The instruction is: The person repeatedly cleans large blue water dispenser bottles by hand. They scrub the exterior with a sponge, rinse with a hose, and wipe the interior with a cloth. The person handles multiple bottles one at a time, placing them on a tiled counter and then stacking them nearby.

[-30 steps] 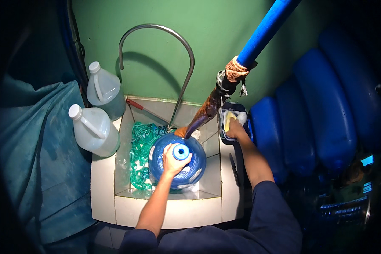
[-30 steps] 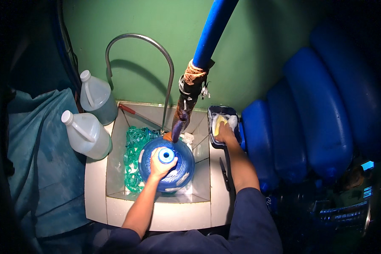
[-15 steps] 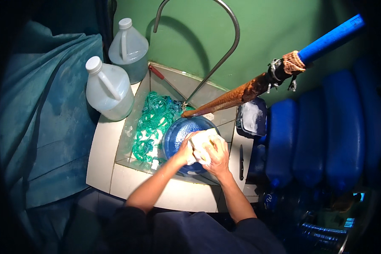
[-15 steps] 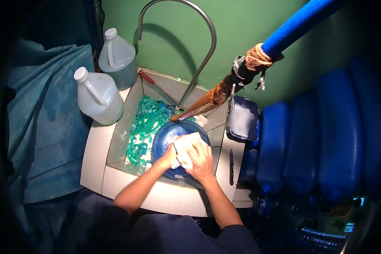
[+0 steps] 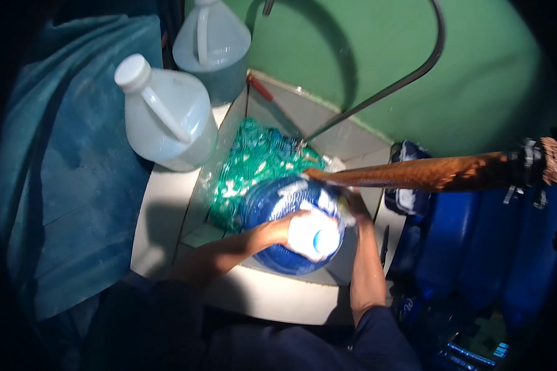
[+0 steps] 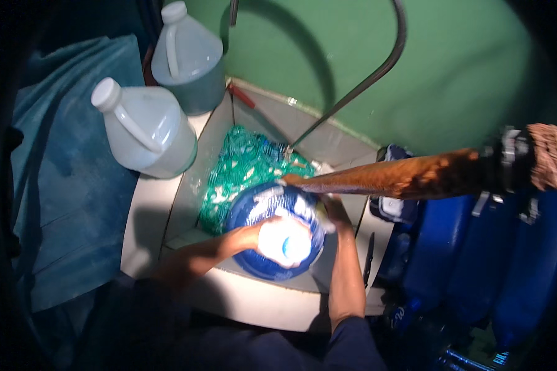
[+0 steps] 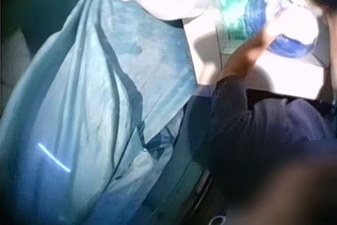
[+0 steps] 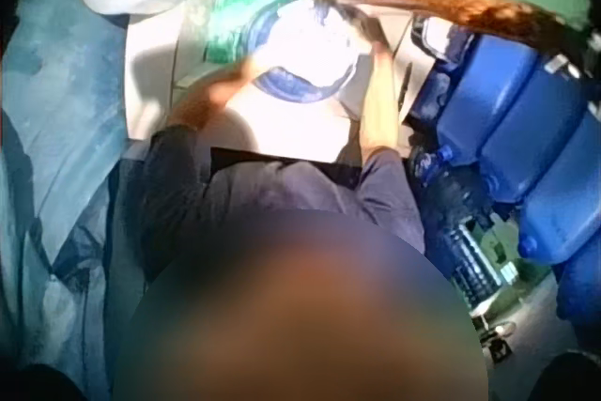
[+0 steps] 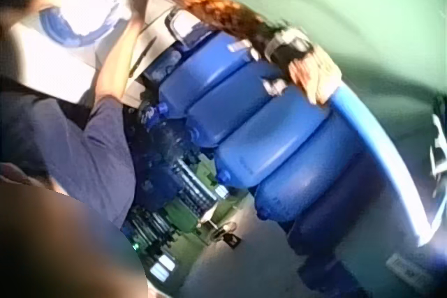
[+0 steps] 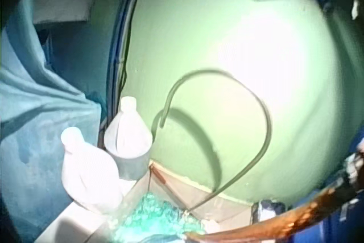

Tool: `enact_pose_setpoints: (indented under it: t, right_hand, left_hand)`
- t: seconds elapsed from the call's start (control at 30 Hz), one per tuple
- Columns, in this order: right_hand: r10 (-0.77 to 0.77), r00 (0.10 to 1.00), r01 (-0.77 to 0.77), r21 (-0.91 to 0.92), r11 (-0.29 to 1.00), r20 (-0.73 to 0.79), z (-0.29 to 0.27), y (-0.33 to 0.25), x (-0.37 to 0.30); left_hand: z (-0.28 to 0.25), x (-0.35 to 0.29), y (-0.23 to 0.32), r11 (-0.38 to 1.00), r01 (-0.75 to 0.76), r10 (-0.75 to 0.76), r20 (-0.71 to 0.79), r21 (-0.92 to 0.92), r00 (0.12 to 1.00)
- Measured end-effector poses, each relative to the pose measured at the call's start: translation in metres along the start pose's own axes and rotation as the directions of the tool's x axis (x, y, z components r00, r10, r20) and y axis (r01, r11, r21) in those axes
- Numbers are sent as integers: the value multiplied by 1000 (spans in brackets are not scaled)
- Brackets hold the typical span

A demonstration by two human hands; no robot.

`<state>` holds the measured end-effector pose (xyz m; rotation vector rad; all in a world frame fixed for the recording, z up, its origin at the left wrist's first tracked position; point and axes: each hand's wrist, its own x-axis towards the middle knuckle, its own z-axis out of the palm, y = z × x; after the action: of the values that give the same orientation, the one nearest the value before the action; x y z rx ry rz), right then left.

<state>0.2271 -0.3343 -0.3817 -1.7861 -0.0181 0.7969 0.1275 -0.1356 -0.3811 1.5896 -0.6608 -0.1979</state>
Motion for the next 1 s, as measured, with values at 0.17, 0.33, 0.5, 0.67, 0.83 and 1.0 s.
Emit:
enact_pose_setpoints:
  t: [0.17, 0.33, 0.5, 0.67, 0.83, 1.0]
  right_hand:
    - [-720, 672, 345, -788, 510, -171, 55, 4, -73]
    - [181, 936, -292, 380, 877, 302, 32, 54, -9]
    - [274, 958, -241, 740, 628, 79, 43, 78, -20]
    - [337, 896, -420, 800, 429, 289, 37, 93, -15]
    - [343, 896, -399, 850, 345, 281, 72, 161, 78]
    - [392, 880, -386, 885, 260, 268, 101, 181, 79]
  left_hand:
    - [15, -5, 21, 950, 101, 165, -750, 295, 640]
    - [-11, -15, -4, 985, 101, -104, 9, 139, 995]
    - [-14, 3, 26, 934, 171, 66, -624, 312, 779]
    - [-32, -9, 21, 988, 88, -57, -227, 125, 972]
    - [-31, -2, -5, 980, 152, -152, -10, 128, 988]
    - [-29, 10, 35, 948, 256, -25, -757, 189, 653]
